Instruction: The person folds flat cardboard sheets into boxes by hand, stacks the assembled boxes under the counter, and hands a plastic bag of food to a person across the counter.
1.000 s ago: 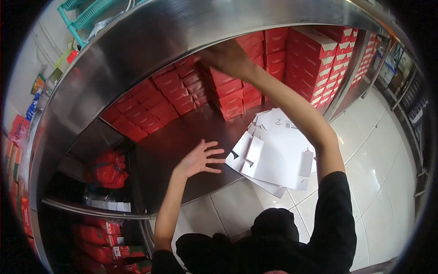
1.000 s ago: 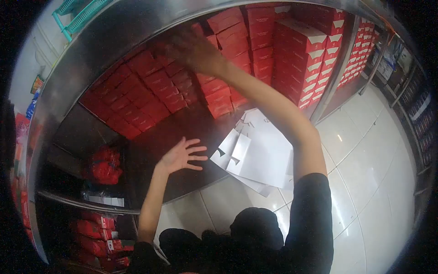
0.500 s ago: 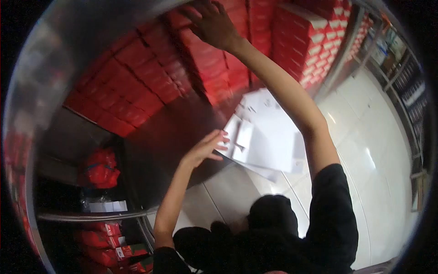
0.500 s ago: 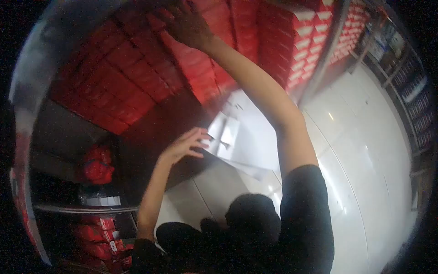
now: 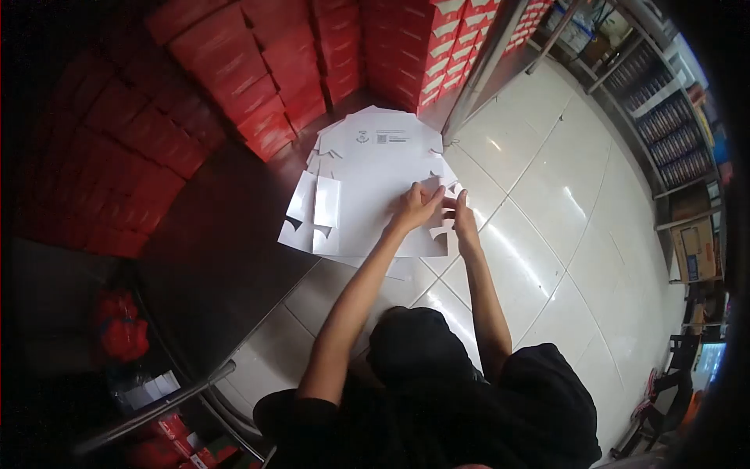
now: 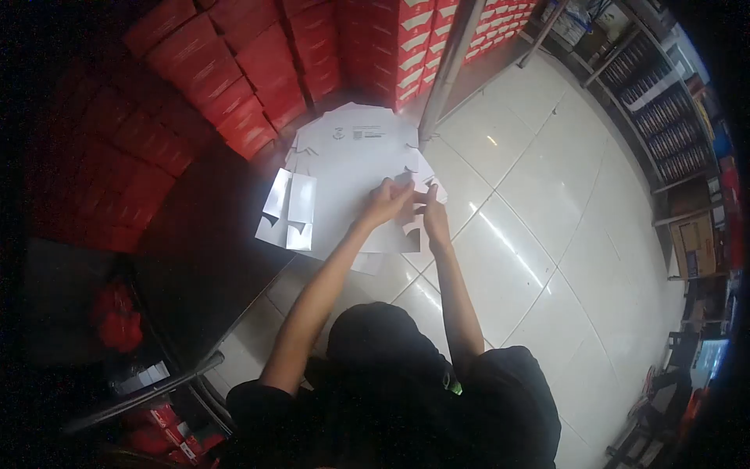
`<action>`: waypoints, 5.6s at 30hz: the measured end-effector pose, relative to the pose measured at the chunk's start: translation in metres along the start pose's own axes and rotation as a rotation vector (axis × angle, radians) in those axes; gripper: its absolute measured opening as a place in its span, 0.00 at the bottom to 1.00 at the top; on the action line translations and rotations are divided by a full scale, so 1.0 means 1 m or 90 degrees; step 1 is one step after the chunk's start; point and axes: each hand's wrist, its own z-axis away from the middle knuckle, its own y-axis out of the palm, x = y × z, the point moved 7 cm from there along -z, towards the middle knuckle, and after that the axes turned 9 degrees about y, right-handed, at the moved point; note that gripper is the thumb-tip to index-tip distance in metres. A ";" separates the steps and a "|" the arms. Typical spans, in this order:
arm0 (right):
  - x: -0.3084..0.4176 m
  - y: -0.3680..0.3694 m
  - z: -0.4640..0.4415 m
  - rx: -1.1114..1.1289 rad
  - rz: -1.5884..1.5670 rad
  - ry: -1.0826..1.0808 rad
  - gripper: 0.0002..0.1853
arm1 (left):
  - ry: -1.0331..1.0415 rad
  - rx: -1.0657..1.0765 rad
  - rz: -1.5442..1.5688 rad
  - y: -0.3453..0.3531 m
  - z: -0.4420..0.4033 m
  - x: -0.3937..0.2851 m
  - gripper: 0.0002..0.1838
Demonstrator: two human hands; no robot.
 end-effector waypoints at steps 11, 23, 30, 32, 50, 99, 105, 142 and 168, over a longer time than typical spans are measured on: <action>-0.014 0.021 0.003 0.091 -0.102 0.111 0.34 | 0.022 -0.030 0.081 -0.002 -0.002 0.039 0.26; 0.162 0.068 0.107 -0.069 0.210 -0.610 0.32 | 0.135 -0.458 0.532 -0.248 0.122 -0.137 0.13; 0.243 0.160 0.253 0.182 0.130 -1.059 0.28 | 0.300 -0.591 0.610 -0.267 0.239 -0.179 0.16; 0.239 0.179 0.262 0.241 0.132 -1.043 0.28 | 0.296 -0.637 0.579 -0.270 0.257 -0.170 0.17; 0.244 0.270 0.230 0.554 0.183 -0.641 0.18 | 0.127 -0.564 0.250 -0.286 0.339 -0.097 0.17; 0.219 0.255 0.263 0.389 0.133 -0.971 0.28 | 0.127 -0.613 0.694 -0.288 0.359 -0.054 0.14; 0.190 0.253 0.327 0.464 0.089 -1.234 0.08 | 0.224 -0.436 0.890 -0.274 0.360 -0.067 0.14; 0.226 0.287 0.327 0.714 0.357 -0.964 0.07 | 0.054 -0.281 -0.076 -0.295 0.369 -0.082 0.06; 0.149 0.312 0.311 0.709 0.478 -0.839 0.16 | -0.060 -0.758 0.049 -0.337 0.419 -0.038 0.19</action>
